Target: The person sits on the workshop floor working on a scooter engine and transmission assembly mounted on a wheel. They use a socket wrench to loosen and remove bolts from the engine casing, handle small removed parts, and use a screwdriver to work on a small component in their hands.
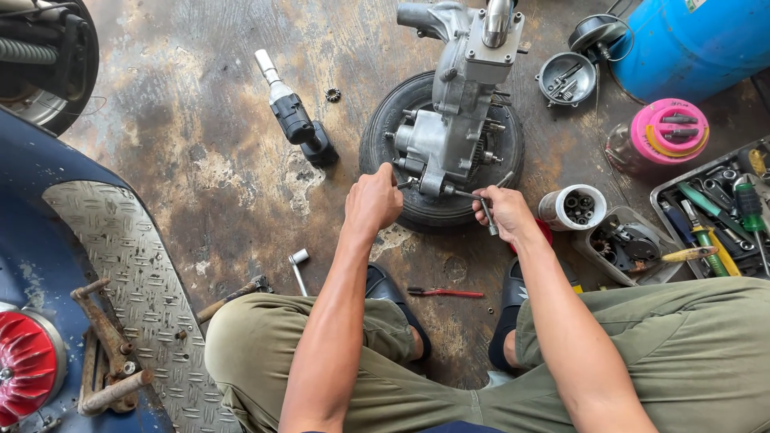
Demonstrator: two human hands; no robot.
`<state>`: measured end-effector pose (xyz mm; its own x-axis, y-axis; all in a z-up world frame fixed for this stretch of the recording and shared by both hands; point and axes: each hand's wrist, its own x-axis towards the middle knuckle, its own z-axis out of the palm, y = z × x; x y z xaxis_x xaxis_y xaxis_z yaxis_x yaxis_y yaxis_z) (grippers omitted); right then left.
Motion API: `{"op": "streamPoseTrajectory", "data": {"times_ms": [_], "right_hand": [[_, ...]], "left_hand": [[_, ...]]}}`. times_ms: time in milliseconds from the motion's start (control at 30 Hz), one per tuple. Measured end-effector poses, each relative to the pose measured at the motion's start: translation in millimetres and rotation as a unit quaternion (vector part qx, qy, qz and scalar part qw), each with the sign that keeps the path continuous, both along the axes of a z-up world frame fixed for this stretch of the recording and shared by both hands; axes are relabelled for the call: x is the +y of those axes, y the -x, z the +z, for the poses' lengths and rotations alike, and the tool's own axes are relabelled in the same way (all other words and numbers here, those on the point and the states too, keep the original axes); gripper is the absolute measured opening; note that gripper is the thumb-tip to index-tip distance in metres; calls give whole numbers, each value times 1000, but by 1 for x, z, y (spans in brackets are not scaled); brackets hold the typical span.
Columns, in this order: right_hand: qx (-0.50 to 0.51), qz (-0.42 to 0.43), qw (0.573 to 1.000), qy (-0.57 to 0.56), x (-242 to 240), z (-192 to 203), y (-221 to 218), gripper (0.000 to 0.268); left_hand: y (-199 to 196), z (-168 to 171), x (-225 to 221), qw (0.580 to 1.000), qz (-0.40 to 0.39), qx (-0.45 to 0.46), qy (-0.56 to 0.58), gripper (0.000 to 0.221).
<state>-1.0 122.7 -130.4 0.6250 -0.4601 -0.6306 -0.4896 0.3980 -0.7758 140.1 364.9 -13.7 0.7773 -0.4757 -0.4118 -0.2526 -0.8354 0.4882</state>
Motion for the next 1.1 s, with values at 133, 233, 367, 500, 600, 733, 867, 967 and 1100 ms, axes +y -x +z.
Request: {"op": "streamPoseTrajectory", "data": {"times_ms": [133,233,367,500,600,733,867,967,1100], "right_hand": [[-5,3,1000,3,-2,-8,0,24],[-9,-14,999,-34,0,-12,-1,24],[-20,-22,999,-42,-2,-13,-2,26],[-15,-17,999,-42,-1,-13,-2,30],[-10,-8,1000,-22,2,-8,-3,28],[-17,6,1000,15,2,-10,-7,28],[-20,32,996,84,3,-15,-7,27],[-35,43,990,133,10,-6,-5,24],[-64,14,984,166,21,-8,-4,20]], "left_hand": [[-1,0,0,1000,5,4,7,20],[2,0,1,1000,10,22,6,18],[3,-16,-2,1000,3,28,-9,17],[4,-38,-1,999,1,45,-28,22],[6,-48,0,999,-13,37,-33,29],[6,-54,-2,998,-29,27,-45,33],[7,-66,-3,997,-48,25,-63,38],[15,-75,-3,996,-59,17,-66,40],[26,-76,-6,996,-64,-14,-55,40]]}}
